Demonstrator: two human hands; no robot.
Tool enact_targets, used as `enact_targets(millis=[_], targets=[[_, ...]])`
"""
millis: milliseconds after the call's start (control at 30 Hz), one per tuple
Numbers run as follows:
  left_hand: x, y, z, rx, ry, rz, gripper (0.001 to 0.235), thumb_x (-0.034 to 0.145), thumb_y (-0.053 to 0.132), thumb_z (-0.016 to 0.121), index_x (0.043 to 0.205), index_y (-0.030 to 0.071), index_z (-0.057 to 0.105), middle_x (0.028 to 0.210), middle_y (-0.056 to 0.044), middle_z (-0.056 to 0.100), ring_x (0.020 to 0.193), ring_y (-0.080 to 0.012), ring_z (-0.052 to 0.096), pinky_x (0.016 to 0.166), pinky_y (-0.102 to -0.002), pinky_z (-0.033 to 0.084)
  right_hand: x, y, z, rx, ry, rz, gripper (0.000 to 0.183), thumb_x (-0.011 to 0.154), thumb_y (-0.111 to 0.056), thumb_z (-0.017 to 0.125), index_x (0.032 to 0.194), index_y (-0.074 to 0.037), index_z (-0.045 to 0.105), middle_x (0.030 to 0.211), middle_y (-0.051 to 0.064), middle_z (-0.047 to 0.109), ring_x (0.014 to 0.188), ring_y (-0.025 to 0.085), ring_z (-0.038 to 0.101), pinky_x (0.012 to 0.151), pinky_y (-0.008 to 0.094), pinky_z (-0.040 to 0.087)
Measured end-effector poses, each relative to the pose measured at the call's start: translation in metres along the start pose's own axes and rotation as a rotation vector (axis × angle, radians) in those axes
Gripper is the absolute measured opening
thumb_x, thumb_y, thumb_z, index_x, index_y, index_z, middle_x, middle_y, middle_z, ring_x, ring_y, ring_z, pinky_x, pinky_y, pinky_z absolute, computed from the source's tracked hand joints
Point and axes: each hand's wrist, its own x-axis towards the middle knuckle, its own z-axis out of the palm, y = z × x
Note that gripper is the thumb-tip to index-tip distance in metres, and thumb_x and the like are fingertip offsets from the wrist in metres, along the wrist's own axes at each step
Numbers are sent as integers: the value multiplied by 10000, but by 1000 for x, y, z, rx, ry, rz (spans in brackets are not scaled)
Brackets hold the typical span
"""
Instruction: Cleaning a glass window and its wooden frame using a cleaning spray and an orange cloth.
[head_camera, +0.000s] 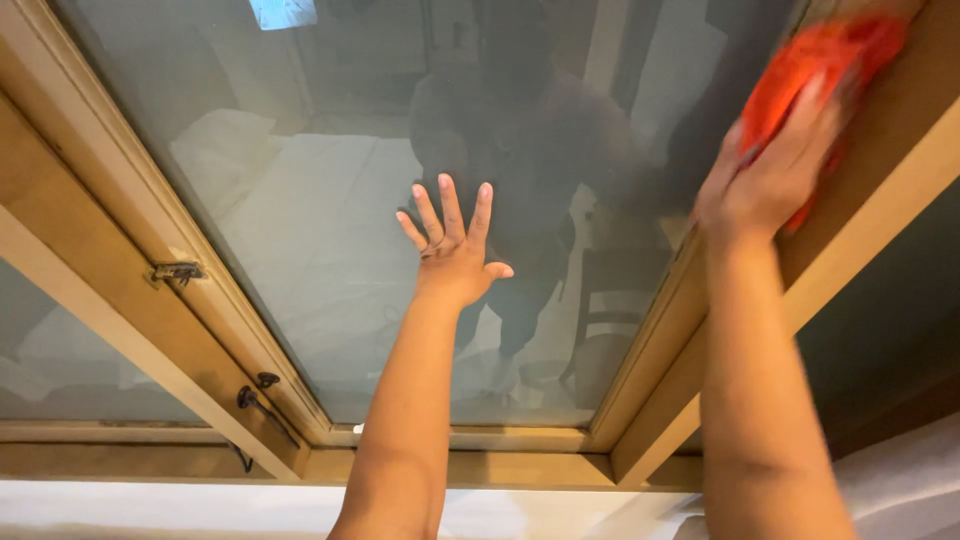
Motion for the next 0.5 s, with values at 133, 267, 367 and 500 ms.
enact_targets(millis=[133, 267, 367, 500], targets=[[2, 0, 0, -8, 29, 16, 1220, 809, 607, 756, 1626, 315, -103, 1648, -234, -278, 1463, -537, -314, 1134, -733, -178, -86, -14, -10, -85, 7, -64, 612, 1093, -169, 618, 1548, 125, 334, 1579, 390, 338, 1502, 567, 355, 1313, 580, 270], [0, -4, 4, -17, 44, 25, 1227, 804, 606, 764, 1627, 315, -99, 1649, -236, -273, 1466, -541, -305, 1133, -737, -175, -44, -13, -9, -44, -42, 32, 614, 1150, -215, 601, 1585, 104, 309, 1608, 375, 334, 1532, 563, 346, 1328, 570, 276], [0, -2, 1, -14, 50, 14, 1238, 792, 608, 772, 1625, 321, -98, 1652, -229, -271, 1468, -536, -304, 1138, -733, -172, 19, -6, -7, -21, 3, -14, 642, 1164, -243, 595, 1630, 37, 253, 1663, 288, 311, 1572, 477, 338, 1327, 489, 285], [-1, 1, -3, -22, 43, -3, 1233, 800, 591, 772, 1625, 319, -103, 1649, -231, -276, 1466, -533, -311, 1137, -728, -181, 36, -18, -12, -21, 1, -10, 624, 1166, -228, 568, 1638, 5, 233, 1673, 243, 293, 1577, 427, 321, 1350, 456, 286]])
